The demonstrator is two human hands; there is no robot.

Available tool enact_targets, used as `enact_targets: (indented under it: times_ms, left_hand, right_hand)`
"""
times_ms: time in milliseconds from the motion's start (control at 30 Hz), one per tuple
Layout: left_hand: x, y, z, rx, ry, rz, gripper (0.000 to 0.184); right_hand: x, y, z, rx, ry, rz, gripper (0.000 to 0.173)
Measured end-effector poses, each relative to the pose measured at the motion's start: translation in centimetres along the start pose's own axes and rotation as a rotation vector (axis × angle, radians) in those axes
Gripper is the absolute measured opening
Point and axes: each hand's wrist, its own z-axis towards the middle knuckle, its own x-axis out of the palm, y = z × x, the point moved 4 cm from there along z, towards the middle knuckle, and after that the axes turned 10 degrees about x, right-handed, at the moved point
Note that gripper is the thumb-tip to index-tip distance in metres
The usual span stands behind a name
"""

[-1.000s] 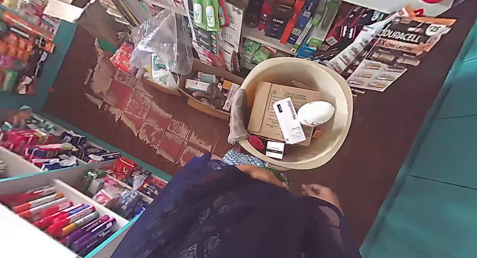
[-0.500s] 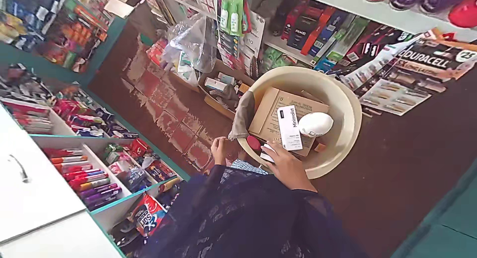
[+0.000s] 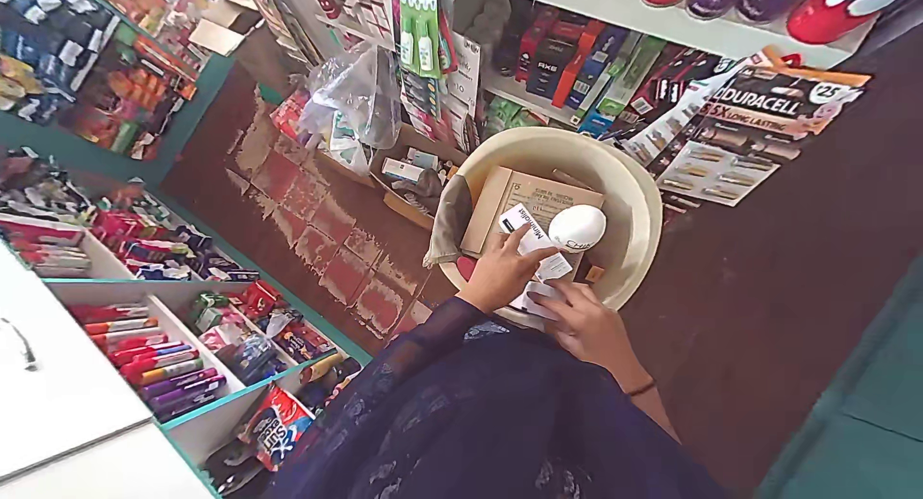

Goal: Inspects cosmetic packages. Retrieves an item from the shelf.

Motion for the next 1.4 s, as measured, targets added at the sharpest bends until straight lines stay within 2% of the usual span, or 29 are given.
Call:
enact_targets:
  times_ms: [67, 133, 267, 367, 467, 600, 733, 800, 867, 967, 1067, 1133, 1233, 1400]
  left_hand:
    - [1.2, -0.1, 0.3, -0.073, 0.034, 0.078, 0.040]
    - [1.9, 0.1, 0.3, -0.146, 0.049, 0.079, 0.050]
    - [1.7, 0.1, 0.5, -0.231, -0.039, 0.026, 0.058]
    - [1.4, 0.4, 0.8, -0.291, -0.039, 0.059, 0.064]
    - [1.4, 0.8, 0.9, -0.296, -0.069, 0.080, 0.071]
    - [1.2, 0.9, 0.9, -0.215, -0.118, 0.001, 0.082]
    - [-0.1, 1.2, 0.4, -0.029, -0.074, -0.047, 0.074]
    - [-1.2, 1.2, -0.3, 0.019, -0.123, -0.070, 0.056]
    - [-2.3, 0.4, -1.1, 0.080, -0.212, -0.198, 0.040]
    - [-3.0, -1.7, -1.9, 0.181, -0.230, -0.541, 0.043]
    - [-2.2, -3.3, -2.4, 0.081, -0.032, -0.877, 0.052]
    - [-1.5, -3.9, -2.5, -0.002, 0.095, -1.039, 0.051]
    - [-0.9, -4.7, -3.0, -0.134, 0.076, -1.218, 0.034]
    - [-0.9, -4.8, -4.0, -0.203, 0.021, -1.292, 0.031]
  right_hand:
    - [-1.6, -0.8, -0.9, 0.008, -0.066, 0.027, 0.038]
    - [-2.4, -1.5, -1.6, 0.018, -0.084, 0.053, 0.040]
    - [-3.4, -2.2, -2.4, 0.029, -0.140, 0.190, 0.042]
    - [-5.2, -1.8, -3.0, 0.062, -0.188, 0.250, 0.041]
    - [-7.9, -2.1, -4.5, 0.109, -0.259, 0.223, 0.044]
    - [-10.6, -3.5, -6.6, 0.167, -0.379, 0.288, 0.055]
    - [-10.7, -4.3, -7.7, 0.211, -0.470, 0.483, 0.055]
    - [-10.1, -4.1, -7.6, 0.212, -0.498, 0.654, 0.052]
    - [-9.5, -3.6, -7.1, 0.220, -0.479, 0.806, 0.051]
    - [-8.9, -2.6, -5.8, 0.250, -0.411, 0.973, 0.051]
    - [-8.7, -1.9, -4.4, 0.306, -0.340, 1.019, 0.052]
    - [-8.6, -1.3, -3.5, 0.381, -0.321, 1.008, 0.048]
    - [-8.3, -0.4, -2.4, 0.509, -0.352, 0.965, 0.035]
    - [-7.2, -0.2, -2.6, 0.578, -0.283, 1.063, 0.047]
